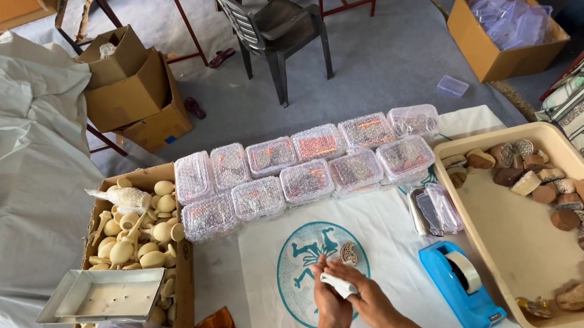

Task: The person cleans small decorative wooden items with a white cloth, then places them into a clear plastic container. They also handle a small orange packet and arrange the items on a table covered with a white cloth.

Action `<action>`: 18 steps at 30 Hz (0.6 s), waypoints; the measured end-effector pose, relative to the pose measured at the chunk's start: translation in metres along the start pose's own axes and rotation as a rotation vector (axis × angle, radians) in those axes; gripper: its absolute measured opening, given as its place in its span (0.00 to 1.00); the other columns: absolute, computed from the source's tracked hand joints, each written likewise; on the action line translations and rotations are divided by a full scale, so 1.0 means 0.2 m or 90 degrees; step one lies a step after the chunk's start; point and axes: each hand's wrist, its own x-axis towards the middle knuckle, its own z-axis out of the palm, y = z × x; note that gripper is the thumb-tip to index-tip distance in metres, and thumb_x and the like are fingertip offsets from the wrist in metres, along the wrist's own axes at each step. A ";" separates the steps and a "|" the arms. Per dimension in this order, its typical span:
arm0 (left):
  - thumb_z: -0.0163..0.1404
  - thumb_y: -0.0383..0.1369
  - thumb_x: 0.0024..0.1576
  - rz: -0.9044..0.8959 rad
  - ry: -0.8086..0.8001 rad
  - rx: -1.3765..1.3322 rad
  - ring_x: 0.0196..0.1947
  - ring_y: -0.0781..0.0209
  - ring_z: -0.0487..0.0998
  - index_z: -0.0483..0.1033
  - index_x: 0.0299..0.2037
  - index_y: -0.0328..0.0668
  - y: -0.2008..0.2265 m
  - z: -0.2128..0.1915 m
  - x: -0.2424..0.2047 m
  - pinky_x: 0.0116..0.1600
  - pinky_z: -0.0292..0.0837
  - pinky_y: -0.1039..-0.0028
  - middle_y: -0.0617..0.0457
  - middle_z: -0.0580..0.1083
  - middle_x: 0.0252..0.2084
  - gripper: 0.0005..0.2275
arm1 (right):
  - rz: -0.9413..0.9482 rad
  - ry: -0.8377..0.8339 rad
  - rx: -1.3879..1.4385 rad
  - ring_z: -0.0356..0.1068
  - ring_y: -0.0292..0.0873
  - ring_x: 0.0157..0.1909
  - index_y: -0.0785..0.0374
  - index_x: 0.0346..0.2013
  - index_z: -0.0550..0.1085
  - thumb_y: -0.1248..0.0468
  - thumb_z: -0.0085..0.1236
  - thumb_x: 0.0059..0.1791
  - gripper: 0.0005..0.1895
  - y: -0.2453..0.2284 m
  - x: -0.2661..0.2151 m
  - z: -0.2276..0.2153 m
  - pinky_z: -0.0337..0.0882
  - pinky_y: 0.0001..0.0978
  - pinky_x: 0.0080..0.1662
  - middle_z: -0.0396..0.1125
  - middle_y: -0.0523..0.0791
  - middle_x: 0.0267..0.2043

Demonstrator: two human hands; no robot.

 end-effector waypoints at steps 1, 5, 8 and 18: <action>0.33 0.55 0.62 -0.001 0.000 0.000 0.58 0.50 0.71 0.61 0.67 0.48 0.02 0.01 -0.01 0.65 0.67 0.56 0.47 0.70 0.57 0.29 | 0.001 0.001 -0.001 0.55 0.44 0.76 0.54 0.65 0.69 0.82 0.45 0.44 0.37 0.00 -0.01 0.00 0.51 0.38 0.72 0.60 0.42 0.73; 0.34 0.54 0.64 -0.029 0.075 0.030 0.59 0.57 0.71 0.61 0.67 0.49 0.07 0.07 -0.03 0.66 0.66 0.60 0.51 0.69 0.58 0.26 | 0.007 -0.037 0.013 0.53 0.43 0.77 0.57 0.66 0.68 0.82 0.45 0.46 0.35 0.00 0.03 -0.01 0.50 0.37 0.73 0.59 0.43 0.74; 0.33 0.53 0.65 -0.052 0.068 0.073 0.56 0.58 0.73 0.64 0.66 0.48 -0.05 -0.08 0.04 0.64 0.67 0.62 0.51 0.71 0.57 0.26 | 0.054 -0.048 0.062 0.57 0.41 0.75 0.57 0.68 0.65 0.79 0.42 0.49 0.32 0.03 0.09 -0.02 0.54 0.35 0.72 0.61 0.43 0.72; 0.40 0.53 0.67 0.012 0.157 0.018 0.50 0.55 0.71 0.61 0.62 0.49 -0.10 -0.18 0.14 0.56 0.70 0.59 0.53 0.69 0.48 0.22 | 0.088 -0.067 0.082 0.66 0.40 0.68 0.59 0.67 0.67 0.73 0.42 0.53 0.27 0.18 0.06 0.01 0.63 0.31 0.66 0.67 0.44 0.68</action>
